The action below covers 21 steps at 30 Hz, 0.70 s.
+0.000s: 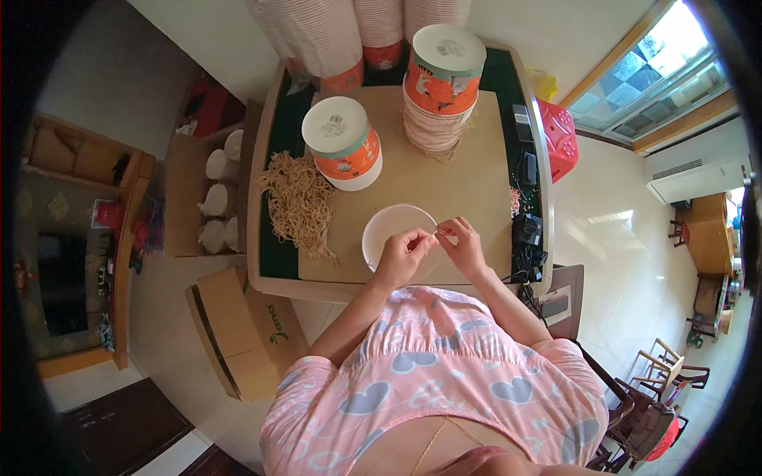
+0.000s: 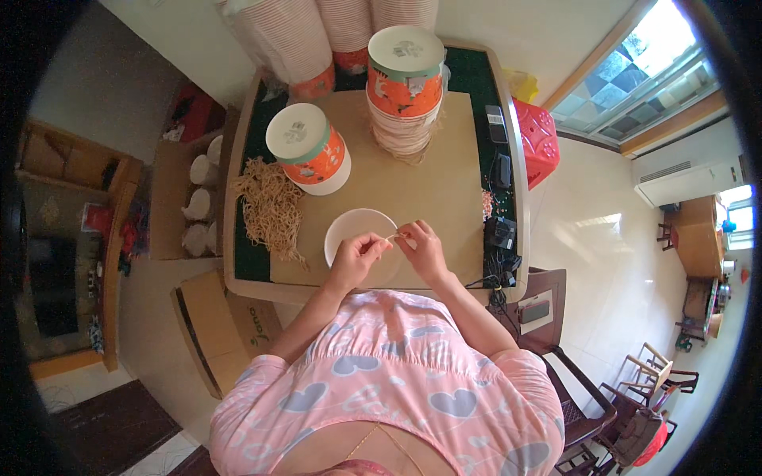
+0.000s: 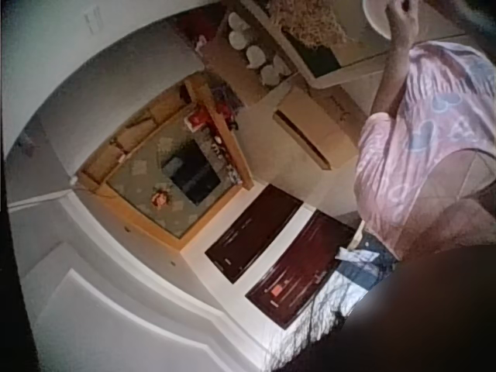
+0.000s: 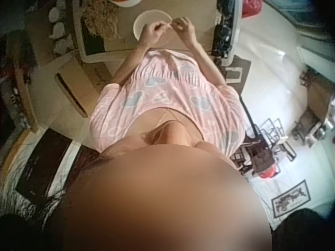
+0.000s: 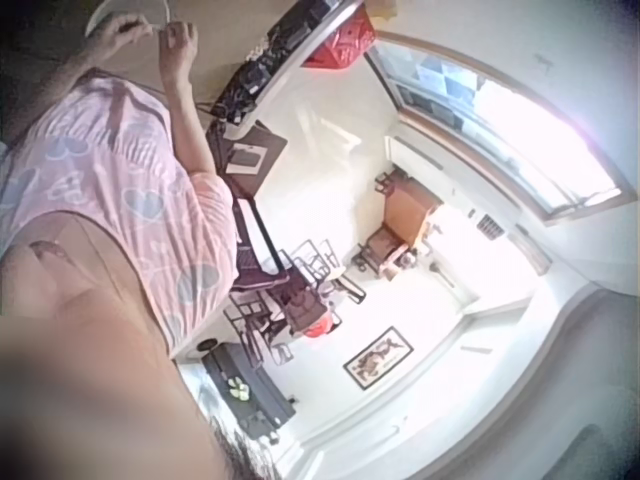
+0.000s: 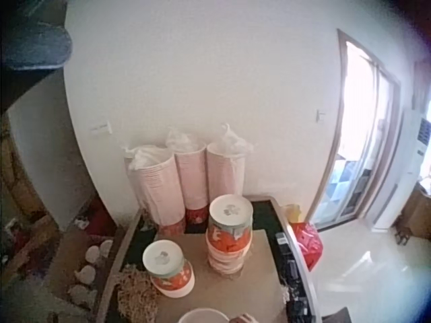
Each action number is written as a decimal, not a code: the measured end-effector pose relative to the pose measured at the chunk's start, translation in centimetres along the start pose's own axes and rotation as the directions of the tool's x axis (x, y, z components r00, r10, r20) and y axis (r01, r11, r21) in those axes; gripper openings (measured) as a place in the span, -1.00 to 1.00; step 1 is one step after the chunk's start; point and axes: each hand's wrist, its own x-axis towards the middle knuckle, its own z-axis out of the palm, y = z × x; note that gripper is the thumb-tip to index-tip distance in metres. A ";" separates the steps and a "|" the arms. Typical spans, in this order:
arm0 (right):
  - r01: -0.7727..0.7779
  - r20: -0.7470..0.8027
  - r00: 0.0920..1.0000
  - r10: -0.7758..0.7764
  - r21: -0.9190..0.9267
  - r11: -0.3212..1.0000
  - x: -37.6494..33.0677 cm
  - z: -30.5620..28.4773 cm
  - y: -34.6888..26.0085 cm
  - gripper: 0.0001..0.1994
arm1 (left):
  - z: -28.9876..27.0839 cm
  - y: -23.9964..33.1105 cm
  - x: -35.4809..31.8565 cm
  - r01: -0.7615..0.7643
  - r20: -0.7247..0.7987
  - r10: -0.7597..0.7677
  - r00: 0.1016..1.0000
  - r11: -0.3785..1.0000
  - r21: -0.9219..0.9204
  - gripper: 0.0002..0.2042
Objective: Manually inspect and stack paper cups on a manufacturing workbench.
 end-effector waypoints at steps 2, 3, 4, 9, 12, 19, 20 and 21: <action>0.015 -0.019 1.000 -0.015 0.009 1.000 -0.1 0.4 0.3 -0.90 | 0.1 0.1 0.1 -0.013 0.002 0.013 1.000 1.000 0.014 -0.84; 0.013 -0.019 1.000 -0.013 0.009 1.000 -0.1 0.4 0.4 -0.90 | 0.1 0.1 0.0 -0.027 0.004 0.027 1.000 0.999 0.027 -0.84; -0.008 0.005 1.000 0.008 0.001 1.000 0.0 0.5 0.4 -0.91 | 0.2 0.1 0.0 -0.025 0.005 0.025 1.000 0.999 0.028 -0.84; -0.037 0.117 0.993 0.027 0.081 0.996 0.2 0.6 1.6 -0.84 | -0.7 0.1 0.1 -0.052 -0.087 0.049 0.995 0.998 -0.025 -0.85; -0.032 -0.015 0.999 0.036 0.200 0.979 -1.1 1.5 4.5 -0.72 | -3.6 0.8 0.1 -0.029 -0.217 0.033 0.976 0.999 0.018 -0.83; 0.331 0.483 0.869 -0.111 -0.400 0.855 -4.7 4.8 8.9 -0.46 | -5.4 4.1 -0.4 0.023 -0.209 0.003 0.978 0.992 0.123 -0.85; 0.391 0.509 0.849 -0.139 -0.430 0.814 -5.0 5.0 9.1 -0.47 | -5.4 4.3 -0.4 -0.011 -0.209 0.044 0.977 0.988 0.155 -0.85; 0.448 0.536 0.828 -0.164 -0.457 0.769 -5.2 5.2 9.4 -0.47 | -5.5 4.9 -0.6 0.023 -0.213 0.013 0.977 0.986 0.165 -0.86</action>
